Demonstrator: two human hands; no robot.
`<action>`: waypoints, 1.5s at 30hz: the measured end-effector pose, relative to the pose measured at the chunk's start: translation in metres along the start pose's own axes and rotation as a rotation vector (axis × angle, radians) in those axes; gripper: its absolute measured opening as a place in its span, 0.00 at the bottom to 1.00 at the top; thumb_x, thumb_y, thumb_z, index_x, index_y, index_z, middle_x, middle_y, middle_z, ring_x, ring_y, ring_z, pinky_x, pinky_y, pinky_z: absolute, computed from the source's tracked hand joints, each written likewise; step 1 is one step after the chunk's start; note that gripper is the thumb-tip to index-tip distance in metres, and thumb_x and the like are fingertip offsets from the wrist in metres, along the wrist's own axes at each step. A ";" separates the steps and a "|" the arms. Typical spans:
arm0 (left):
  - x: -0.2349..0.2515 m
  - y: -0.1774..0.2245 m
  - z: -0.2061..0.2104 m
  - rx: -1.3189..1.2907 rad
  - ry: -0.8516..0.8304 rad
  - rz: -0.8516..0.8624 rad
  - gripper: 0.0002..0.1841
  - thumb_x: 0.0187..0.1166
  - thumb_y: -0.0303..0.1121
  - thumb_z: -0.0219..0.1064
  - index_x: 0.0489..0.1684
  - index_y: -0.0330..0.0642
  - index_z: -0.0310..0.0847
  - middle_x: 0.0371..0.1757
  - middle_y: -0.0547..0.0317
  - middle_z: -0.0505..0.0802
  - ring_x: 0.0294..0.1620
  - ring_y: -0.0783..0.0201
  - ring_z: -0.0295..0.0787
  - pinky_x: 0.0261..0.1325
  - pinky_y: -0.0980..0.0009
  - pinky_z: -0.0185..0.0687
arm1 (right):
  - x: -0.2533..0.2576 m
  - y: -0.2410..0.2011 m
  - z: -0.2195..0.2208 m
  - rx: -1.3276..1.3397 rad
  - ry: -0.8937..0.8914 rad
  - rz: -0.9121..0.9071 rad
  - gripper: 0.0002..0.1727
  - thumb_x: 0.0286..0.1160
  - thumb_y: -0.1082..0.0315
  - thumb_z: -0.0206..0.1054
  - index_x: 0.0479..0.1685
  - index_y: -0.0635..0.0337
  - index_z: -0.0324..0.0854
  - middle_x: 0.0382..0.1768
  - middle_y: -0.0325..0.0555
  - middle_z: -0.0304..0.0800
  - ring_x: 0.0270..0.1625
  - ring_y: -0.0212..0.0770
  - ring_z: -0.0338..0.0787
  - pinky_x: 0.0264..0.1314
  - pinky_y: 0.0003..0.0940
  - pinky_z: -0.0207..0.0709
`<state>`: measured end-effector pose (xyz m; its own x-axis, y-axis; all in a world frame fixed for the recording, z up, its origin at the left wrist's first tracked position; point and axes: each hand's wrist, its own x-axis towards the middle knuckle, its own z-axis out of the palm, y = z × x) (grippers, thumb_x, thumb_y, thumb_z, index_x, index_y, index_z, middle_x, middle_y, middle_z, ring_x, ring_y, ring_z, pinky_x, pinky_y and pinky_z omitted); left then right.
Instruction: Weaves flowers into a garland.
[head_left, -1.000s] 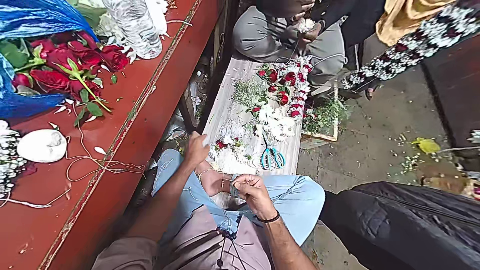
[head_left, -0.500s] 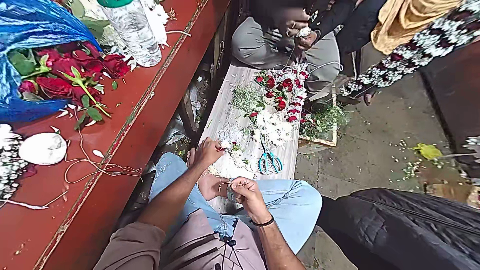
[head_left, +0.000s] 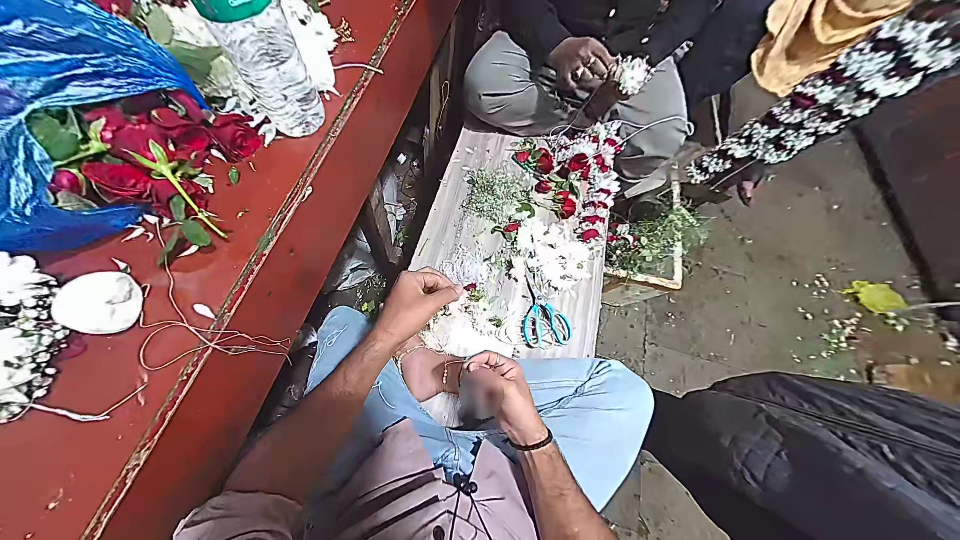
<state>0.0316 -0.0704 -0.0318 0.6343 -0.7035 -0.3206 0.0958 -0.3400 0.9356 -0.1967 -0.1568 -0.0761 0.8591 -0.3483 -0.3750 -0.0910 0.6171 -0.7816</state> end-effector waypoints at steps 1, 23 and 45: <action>-0.002 -0.001 0.000 0.021 -0.004 -0.014 0.10 0.76 0.39 0.75 0.27 0.45 0.93 0.42 0.62 0.95 0.42 0.65 0.90 0.45 0.61 0.87 | -0.001 0.000 0.001 0.003 0.001 -0.003 0.07 0.80 0.71 0.67 0.40 0.64 0.88 0.22 0.39 0.81 0.20 0.27 0.74 0.22 0.23 0.69; -0.029 -0.004 0.019 -0.815 -0.345 -0.295 0.16 0.85 0.27 0.45 0.45 0.32 0.82 0.53 0.46 0.91 0.58 0.55 0.89 0.72 0.55 0.81 | 0.032 -0.066 0.033 -0.528 0.214 -0.495 0.06 0.74 0.75 0.73 0.42 0.65 0.95 0.41 0.49 0.94 0.40 0.39 0.92 0.41 0.33 0.89; -0.046 -0.018 0.014 -0.159 -0.244 0.036 0.17 0.87 0.36 0.62 0.69 0.41 0.78 0.54 0.54 0.94 0.44 0.60 0.94 0.51 0.64 0.92 | 0.032 -0.043 0.024 -0.723 0.195 -0.377 0.07 0.76 0.71 0.68 0.35 0.63 0.90 0.24 0.38 0.88 0.22 0.27 0.80 0.25 0.24 0.74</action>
<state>-0.0103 -0.0406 -0.0358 0.4383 -0.8490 -0.2950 0.2079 -0.2235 0.9523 -0.1528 -0.1773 -0.0428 0.8000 -0.5977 -0.0525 -0.1733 -0.1464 -0.9739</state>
